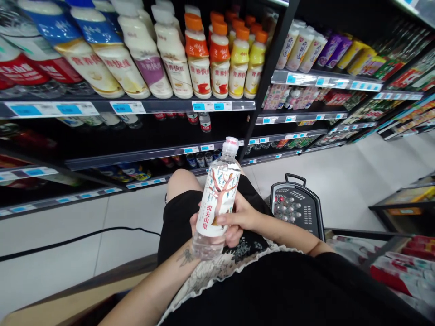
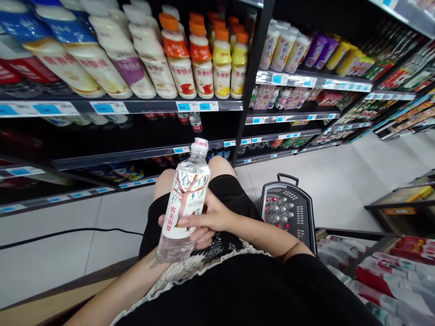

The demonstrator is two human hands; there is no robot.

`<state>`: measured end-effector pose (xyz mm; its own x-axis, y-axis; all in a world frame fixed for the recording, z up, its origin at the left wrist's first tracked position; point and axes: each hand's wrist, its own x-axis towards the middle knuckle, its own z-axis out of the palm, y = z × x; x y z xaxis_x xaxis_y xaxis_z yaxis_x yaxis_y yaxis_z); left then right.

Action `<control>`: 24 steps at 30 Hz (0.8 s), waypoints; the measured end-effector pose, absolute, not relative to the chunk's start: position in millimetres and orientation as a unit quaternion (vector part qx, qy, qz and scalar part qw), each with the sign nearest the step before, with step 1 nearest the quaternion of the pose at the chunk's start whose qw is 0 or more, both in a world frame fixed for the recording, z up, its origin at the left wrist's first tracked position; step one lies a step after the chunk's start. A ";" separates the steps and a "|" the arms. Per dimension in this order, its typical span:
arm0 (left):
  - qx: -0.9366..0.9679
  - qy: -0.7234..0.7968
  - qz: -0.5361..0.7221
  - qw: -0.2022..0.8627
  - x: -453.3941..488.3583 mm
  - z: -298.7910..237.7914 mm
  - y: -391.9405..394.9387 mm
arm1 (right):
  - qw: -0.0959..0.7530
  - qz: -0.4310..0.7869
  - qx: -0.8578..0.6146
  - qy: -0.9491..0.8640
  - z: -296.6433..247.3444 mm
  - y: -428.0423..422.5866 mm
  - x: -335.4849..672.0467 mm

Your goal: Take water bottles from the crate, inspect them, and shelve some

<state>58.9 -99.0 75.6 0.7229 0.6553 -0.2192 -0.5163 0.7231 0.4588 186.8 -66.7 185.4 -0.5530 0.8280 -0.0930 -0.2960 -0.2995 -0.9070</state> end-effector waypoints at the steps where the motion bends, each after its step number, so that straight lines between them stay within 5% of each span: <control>1: 0.149 0.190 0.346 0.907 57.7 85.3 -102.3 | 0.414 0.705 -0.328 -0.473 187.6 -67.1 188.5; 5: 0.123 0.146 0.363 0.912 58.5 113.4 -106.6 | 0.485 0.565 -0.415 -0.522 193.5 -67.8 195.3; 13: 0.164 0.080 0.341 0.922 62.3 109.7 -106.8 | 0.447 0.562 -0.418 -0.556 194.2 -68.3 198.9; 16: 0.200 0.189 0.406 0.871 64.1 118.2 -111.3 | 0.428 0.608 -0.399 -0.537 198.9 -64.3 200.8; 20: 0.319 0.424 0.530 0.662 68.8 142.8 -115.2 | 0.470 0.694 -0.352 -0.417 192.5 -51.7 200.5; 24: 0.354 0.402 0.538 0.650 63.8 153.5 -117.9 | 0.487 0.764 -0.301 -0.298 183.1 -36.1 199.6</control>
<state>63.8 -117.9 153.5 0.0971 0.9851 -0.1420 -0.4152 0.1697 0.8938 199.6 -36.1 183.1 -0.3453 0.9230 -0.1699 -0.5649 -0.3490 -0.7477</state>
